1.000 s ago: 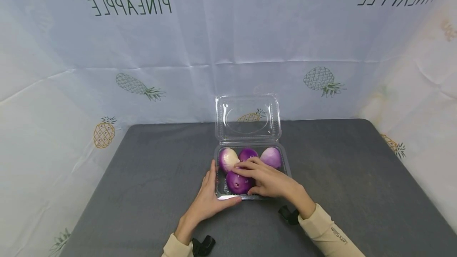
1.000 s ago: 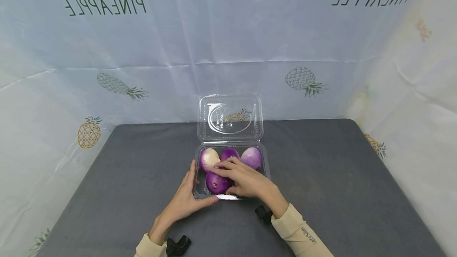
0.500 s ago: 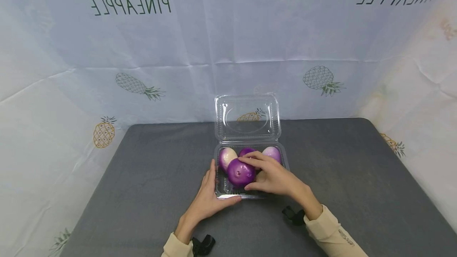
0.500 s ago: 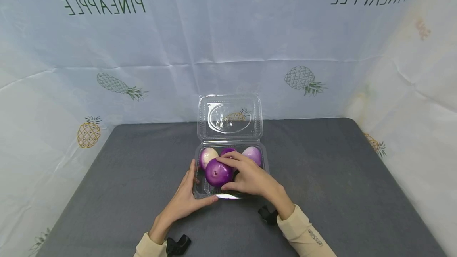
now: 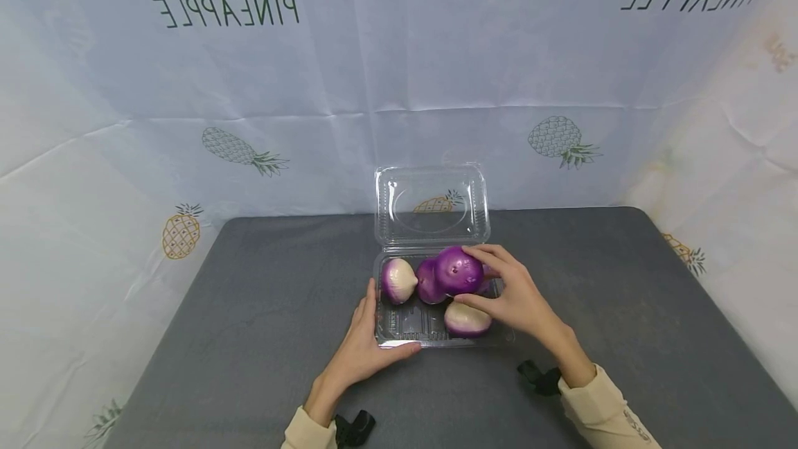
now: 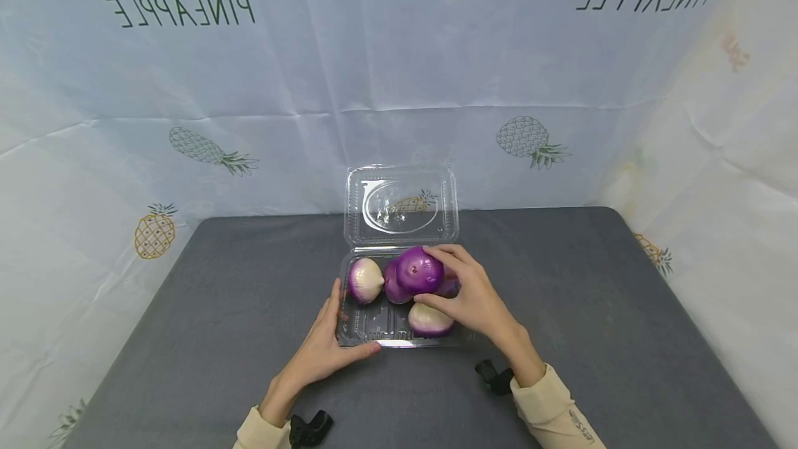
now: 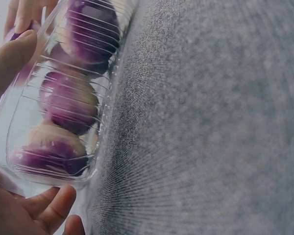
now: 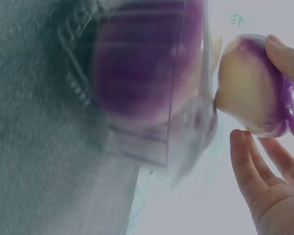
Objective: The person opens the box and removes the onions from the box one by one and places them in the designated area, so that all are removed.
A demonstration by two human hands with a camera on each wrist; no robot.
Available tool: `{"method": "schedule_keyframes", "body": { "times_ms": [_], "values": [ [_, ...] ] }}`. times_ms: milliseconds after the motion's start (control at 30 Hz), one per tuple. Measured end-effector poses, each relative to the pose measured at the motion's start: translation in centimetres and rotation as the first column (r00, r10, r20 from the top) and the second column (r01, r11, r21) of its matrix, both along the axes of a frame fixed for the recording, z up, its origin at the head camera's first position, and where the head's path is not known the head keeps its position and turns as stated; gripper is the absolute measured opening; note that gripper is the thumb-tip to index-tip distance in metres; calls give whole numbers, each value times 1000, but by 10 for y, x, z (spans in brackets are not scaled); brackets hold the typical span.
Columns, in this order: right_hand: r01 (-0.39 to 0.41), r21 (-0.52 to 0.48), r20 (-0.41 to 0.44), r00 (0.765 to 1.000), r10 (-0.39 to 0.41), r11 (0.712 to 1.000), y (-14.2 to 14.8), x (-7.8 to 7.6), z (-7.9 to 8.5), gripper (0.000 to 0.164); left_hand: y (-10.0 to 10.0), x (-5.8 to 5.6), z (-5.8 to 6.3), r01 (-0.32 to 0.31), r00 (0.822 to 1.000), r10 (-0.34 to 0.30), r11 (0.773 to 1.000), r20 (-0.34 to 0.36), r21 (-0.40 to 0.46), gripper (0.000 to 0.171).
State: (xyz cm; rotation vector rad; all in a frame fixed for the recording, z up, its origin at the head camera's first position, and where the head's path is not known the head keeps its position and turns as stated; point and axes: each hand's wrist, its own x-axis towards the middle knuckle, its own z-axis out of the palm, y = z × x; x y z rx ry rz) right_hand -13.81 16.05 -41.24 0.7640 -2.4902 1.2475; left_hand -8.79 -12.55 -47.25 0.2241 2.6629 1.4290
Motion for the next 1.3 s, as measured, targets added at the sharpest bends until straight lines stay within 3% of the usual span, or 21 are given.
{"method": "schedule_keyframes", "body": {
  "times_ms": [433,667,967,1300],
  "values": [
    [151,-44,-48,987,-153,988,32,0,4,75,0,-1,0,0,1000,0,1000,6,1,138],
    [244,-84,-22,969,-246,966,50,-3,2,75,0,-1,0,-3,1000,3,1000,6,-9,138],
    [350,-47,8,937,-350,935,75,-10,-10,74,0,-1,0,-7,1000,7,1000,10,-15,137],
    [406,-17,54,913,-405,914,94,-13,-25,74,0,0,0,-3,1000,3,1000,8,-9,137]
  ]
}}
